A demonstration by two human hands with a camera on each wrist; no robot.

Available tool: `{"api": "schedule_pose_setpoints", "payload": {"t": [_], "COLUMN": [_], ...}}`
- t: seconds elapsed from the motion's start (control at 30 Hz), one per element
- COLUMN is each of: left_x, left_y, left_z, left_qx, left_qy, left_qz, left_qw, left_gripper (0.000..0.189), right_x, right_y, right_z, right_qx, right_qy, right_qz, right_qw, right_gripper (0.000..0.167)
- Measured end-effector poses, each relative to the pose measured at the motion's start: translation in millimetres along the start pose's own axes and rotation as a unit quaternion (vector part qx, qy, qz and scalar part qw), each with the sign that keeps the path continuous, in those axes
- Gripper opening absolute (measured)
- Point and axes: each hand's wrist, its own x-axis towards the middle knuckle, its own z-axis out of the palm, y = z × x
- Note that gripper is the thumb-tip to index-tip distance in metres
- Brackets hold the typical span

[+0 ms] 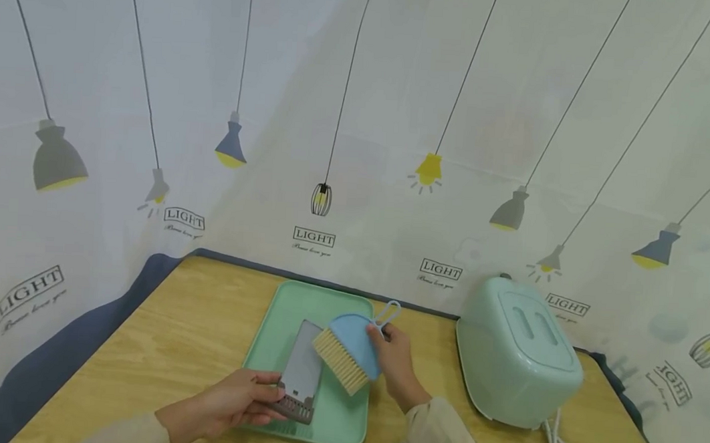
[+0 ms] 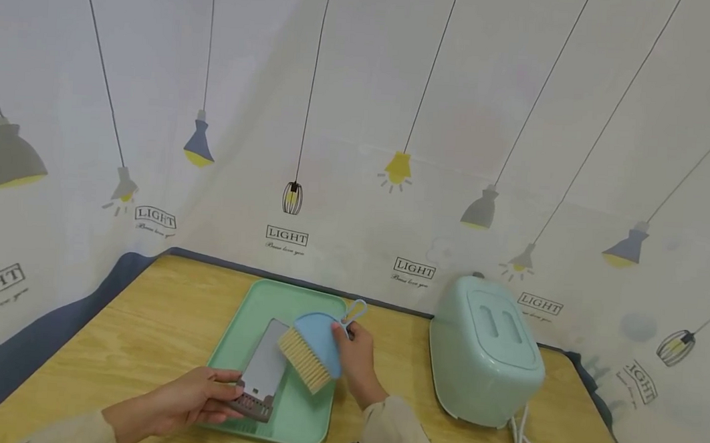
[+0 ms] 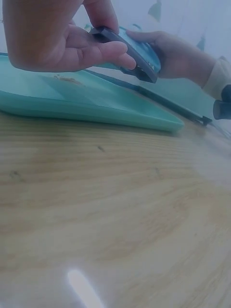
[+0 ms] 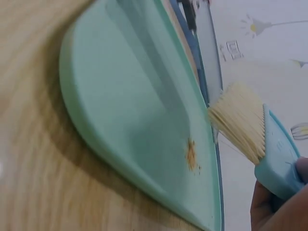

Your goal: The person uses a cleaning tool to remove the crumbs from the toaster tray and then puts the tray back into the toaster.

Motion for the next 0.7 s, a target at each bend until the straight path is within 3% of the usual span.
{"api": "schedule_pose_setpoints", "payload": {"t": [0.17, 0.4, 0.7], "left_x": [1.1, -0.5, 2.1], "left_y": [1.4, -2.8, -0.2], "left_z": [1.7, 0.9, 0.3], "left_qx": [0.001, 0.001, -0.004], "left_qy": [0.005, -0.009, -0.031], "left_qz": [-0.002, 0.008, 0.025], "left_qw": [1.0, 0.9999, 0.9992], "left_gripper": [0.066, 0.061, 0.041], "right_x": [-15.5, -31.4, -32.2], "right_y": [-8, -7, -9], "right_z": [7, 19, 25], "right_qx": [0.018, 0.043, 0.029], "right_qy": [-0.048, -0.108, -0.128], "right_qz": [0.017, 0.039, 0.045], "right_qw": [0.9985, 0.9924, 0.9903], "right_gripper": [0.045, 0.038, 0.026]}}
